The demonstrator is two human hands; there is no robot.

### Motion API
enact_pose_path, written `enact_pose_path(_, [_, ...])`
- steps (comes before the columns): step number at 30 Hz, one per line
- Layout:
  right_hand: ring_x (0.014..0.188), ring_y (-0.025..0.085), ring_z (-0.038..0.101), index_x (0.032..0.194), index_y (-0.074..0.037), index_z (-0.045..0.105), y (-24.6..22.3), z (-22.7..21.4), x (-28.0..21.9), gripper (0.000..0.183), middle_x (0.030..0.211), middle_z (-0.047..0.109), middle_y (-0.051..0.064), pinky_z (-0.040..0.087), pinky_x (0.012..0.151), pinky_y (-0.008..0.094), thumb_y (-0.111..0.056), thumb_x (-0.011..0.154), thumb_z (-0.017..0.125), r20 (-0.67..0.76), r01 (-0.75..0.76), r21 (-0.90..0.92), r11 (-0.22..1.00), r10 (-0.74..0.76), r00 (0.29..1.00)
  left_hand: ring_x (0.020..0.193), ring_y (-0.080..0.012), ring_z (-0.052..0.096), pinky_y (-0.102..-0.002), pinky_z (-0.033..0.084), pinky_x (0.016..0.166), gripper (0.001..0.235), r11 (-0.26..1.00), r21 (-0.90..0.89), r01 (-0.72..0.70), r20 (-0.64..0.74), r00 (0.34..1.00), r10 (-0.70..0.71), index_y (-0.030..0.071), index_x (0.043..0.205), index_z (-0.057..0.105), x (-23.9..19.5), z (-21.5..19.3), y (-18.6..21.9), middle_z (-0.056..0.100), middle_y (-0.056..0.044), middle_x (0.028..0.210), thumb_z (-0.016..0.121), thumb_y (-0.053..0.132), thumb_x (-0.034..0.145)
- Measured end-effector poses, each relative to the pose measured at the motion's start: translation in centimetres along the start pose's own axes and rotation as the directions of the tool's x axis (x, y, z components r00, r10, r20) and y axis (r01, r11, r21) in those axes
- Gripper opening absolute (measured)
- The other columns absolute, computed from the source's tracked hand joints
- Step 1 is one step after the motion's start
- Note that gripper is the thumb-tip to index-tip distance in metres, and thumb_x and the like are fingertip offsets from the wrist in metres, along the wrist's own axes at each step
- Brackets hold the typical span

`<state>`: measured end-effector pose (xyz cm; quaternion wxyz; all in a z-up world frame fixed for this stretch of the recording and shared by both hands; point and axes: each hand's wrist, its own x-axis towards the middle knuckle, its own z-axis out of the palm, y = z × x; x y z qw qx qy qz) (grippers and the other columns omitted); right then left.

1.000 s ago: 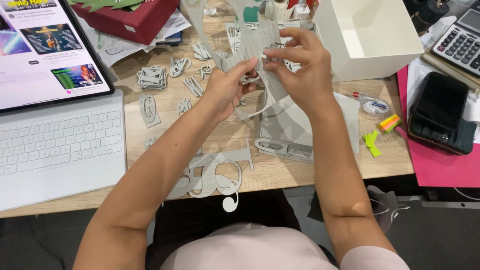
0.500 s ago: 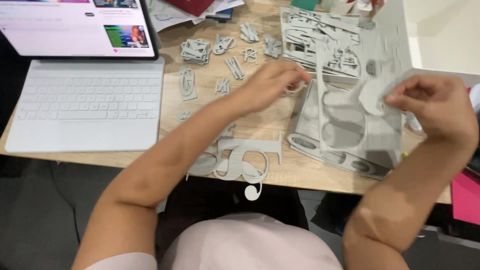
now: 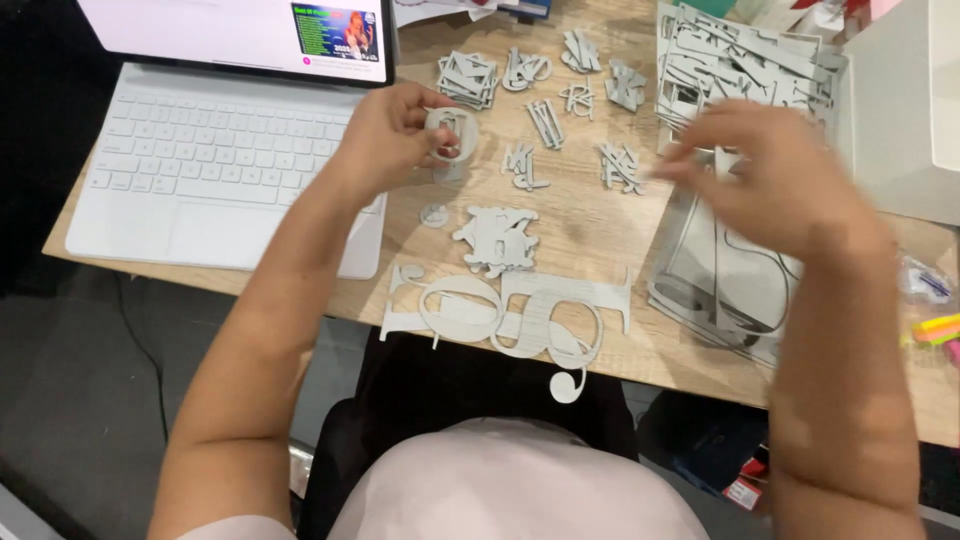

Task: Punching out pre-cut cardboard letters and shapes from a template sheet on a desk and organizing them.

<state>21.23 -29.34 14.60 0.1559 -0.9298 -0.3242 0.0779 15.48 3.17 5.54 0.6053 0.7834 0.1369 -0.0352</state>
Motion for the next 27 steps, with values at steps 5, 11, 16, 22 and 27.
enact_pose_path(5, [0.103, 0.023, 0.062, 0.106, -0.01, 0.072, -6.6, 4.8, 8.3, 0.017, 0.113, 0.065, 0.006, 0.049, 0.098, 0.04, -0.022, 0.103, 0.06, 0.248, 0.16, 0.073, 0.984, -0.174, 0.953, 0.1, -0.0189, 0.077, -0.028, 0.068, 0.085, 0.039, 0.992, -0.128, 0.011, 0.07, 0.998, -0.002, 0.005, 0.136, 0.06, 0.3, 0.4, -1.3, 0.076, -0.012, 0.108, 0.051, -0.003, 0.099])
enact_pose_path(11, [0.101, 0.03, 0.056, 0.103, -0.012, 0.071, -8.0, 7.1, 14.1, 0.014, 0.119, 0.056, 0.006, 0.043, 0.086, 0.046, -0.023, 0.104, 0.063, 0.308, 0.251, 0.019, 0.968, -0.245, 0.919, 0.097, -0.0191, 0.079, -0.03, 0.068, 0.086, 0.025, 0.98, -0.197, -0.015, 0.107, 0.994, 0.037, 0.005, 0.123, 0.064, 0.8, 0.2, -2.9, 0.077, -0.015, 0.103, 0.055, 0.004, 0.099])
enact_pose_path(16, [0.098, 0.029, 0.056, 0.097, -0.013, 0.072, -8.6, 7.7, 15.5, 0.013, 0.114, 0.056, 0.006, 0.042, 0.083, 0.045, -0.024, 0.101, 0.065, 0.36, 0.261, -0.045, 0.964, -0.228, 0.905, 0.086, -0.0171, 0.08, -0.029, 0.071, 0.079, 0.017, 0.974, -0.223, -0.036, 0.07, 0.996, 0.053, 0.005, 0.113, 0.071, 1.6, 0.6, -3.9, 0.076, -0.009, 0.099, 0.065, 0.006, 0.097])
enact_pose_path(22, [0.1, 0.03, 0.057, 0.099, -0.01, 0.073, -8.9, 7.9, 15.0, 0.015, 0.119, 0.056, 0.007, 0.044, 0.081, 0.044, -0.021, 0.101, 0.063, 0.308, 0.238, -0.039, 0.971, -0.215, 0.927, 0.079, -0.0192, 0.079, -0.031, 0.073, 0.074, 0.03, 0.923, -0.373, -0.092, 0.0, 0.995, 0.099, 0.002, 0.12, 0.072, 1.6, 1.0, -4.2, 0.078, -0.012, 0.089, 0.073, 0.001, 0.09])
enact_pose_path(27, [0.092, 0.018, 0.061, 0.107, -0.013, 0.067, -8.1, 8.0, 14.1, 0.014, 0.106, 0.067, 0.003, 0.052, 0.078, 0.034, -0.013, 0.095, 0.075, 0.106, 0.049, 0.26, 0.964, -0.079, 0.991, 0.078, -0.0198, 0.082, -0.028, 0.071, 0.068, 0.022, 0.925, -0.371, -0.086, -0.081, 0.995, 0.06, 0.001, 0.111, 0.073, 1.5, 1.0, -4.0, 0.079, -0.012, 0.089, 0.074, 0.001, 0.089])
